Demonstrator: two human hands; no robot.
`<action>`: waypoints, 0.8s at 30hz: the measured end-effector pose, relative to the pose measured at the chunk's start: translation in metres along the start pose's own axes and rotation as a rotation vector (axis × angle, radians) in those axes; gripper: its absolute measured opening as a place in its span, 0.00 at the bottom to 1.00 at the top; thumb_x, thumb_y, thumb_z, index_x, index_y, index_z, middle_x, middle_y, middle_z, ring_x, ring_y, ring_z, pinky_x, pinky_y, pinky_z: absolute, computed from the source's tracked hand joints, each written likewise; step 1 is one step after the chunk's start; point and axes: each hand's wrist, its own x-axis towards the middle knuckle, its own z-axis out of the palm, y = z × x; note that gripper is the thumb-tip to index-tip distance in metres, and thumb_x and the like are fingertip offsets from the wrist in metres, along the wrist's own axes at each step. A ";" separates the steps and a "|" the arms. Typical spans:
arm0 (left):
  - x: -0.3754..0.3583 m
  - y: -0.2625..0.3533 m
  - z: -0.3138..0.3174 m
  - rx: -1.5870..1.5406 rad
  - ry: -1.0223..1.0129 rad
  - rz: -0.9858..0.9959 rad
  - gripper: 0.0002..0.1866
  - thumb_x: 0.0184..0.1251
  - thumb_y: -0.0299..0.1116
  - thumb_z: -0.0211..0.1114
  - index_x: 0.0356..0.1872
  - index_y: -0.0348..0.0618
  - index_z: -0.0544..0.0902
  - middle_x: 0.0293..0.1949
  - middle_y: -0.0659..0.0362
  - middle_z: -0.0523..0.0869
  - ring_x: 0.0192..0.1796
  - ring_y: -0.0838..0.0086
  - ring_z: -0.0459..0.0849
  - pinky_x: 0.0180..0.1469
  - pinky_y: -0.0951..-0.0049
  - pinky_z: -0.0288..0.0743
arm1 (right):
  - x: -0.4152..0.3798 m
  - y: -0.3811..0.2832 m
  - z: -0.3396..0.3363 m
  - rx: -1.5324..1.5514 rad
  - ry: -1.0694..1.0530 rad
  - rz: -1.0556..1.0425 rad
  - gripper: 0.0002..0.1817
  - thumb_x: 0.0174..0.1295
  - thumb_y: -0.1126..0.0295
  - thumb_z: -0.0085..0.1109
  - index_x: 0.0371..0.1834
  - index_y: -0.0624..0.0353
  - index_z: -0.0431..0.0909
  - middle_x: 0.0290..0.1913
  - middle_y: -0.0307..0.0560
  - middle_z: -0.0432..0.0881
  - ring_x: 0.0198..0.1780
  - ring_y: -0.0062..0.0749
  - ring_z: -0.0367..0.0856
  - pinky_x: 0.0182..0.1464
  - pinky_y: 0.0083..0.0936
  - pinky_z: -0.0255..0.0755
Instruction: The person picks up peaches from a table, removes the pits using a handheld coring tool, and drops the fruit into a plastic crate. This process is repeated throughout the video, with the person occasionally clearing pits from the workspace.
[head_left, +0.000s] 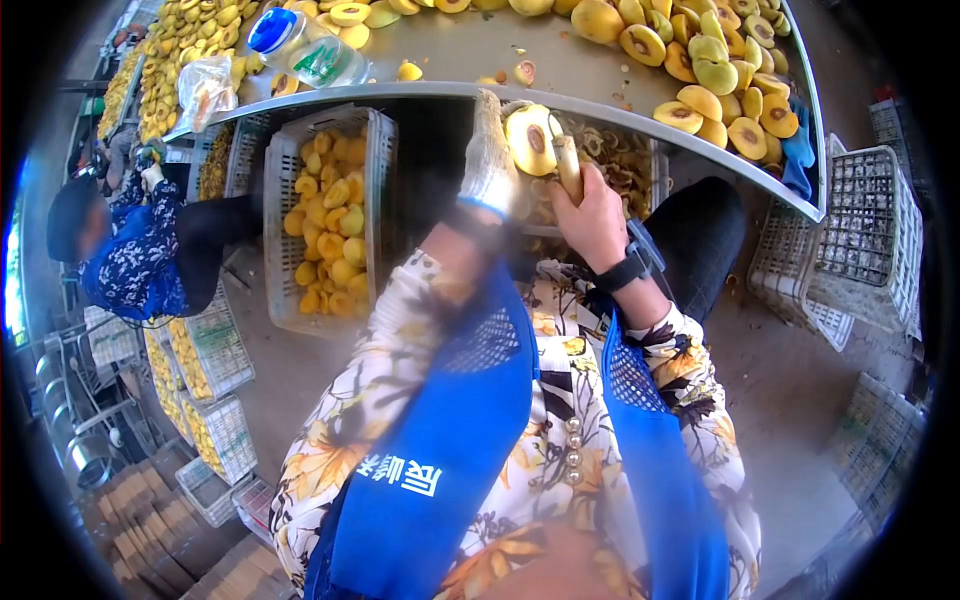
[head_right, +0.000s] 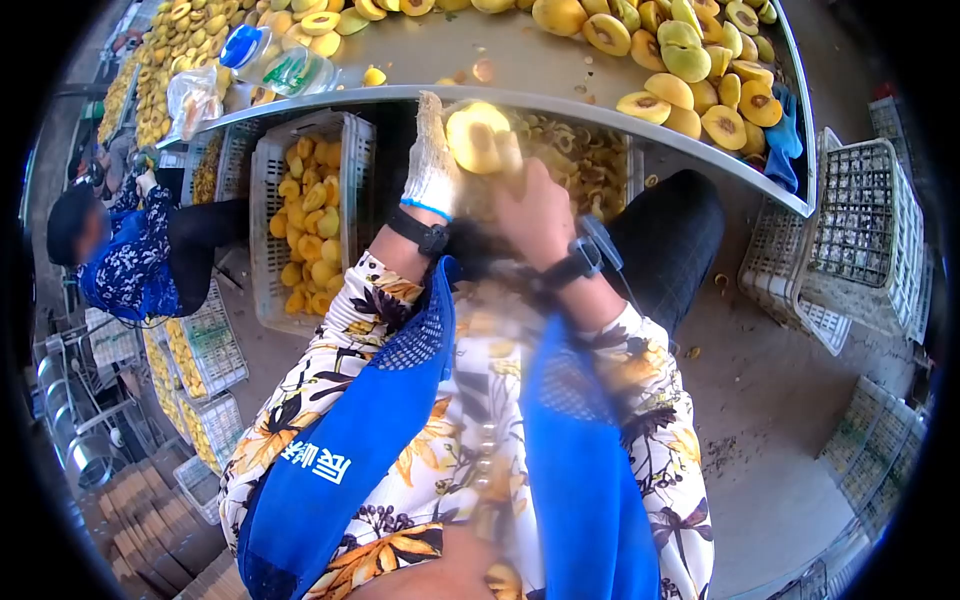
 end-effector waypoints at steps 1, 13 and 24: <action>-0.001 0.001 0.001 0.037 -0.007 0.014 0.26 0.66 0.59 0.44 0.41 0.44 0.75 0.38 0.54 0.80 0.40 0.64 0.79 0.41 0.62 0.76 | -0.002 -0.001 -0.001 -0.027 -0.032 0.008 0.20 0.53 0.57 0.59 0.35 0.64 0.71 0.29 0.63 0.78 0.34 0.58 0.76 0.36 0.40 0.70; 0.006 -0.007 -0.009 0.221 -0.095 0.096 0.29 0.68 0.56 0.43 0.39 0.36 0.79 0.37 0.54 0.82 0.39 0.70 0.81 0.44 0.73 0.76 | -0.010 0.002 0.000 -0.094 -0.201 -0.038 0.15 0.56 0.65 0.54 0.34 0.66 0.65 0.28 0.68 0.76 0.34 0.62 0.75 0.36 0.46 0.68; 0.019 0.023 -0.023 0.442 -0.330 -0.272 0.24 0.68 0.50 0.48 0.39 0.34 0.79 0.34 0.56 0.82 0.36 0.73 0.81 0.39 0.76 0.77 | -0.017 -0.008 -0.009 -0.079 -0.375 -0.071 0.11 0.53 0.71 0.50 0.36 0.67 0.65 0.28 0.69 0.75 0.36 0.65 0.73 0.37 0.48 0.68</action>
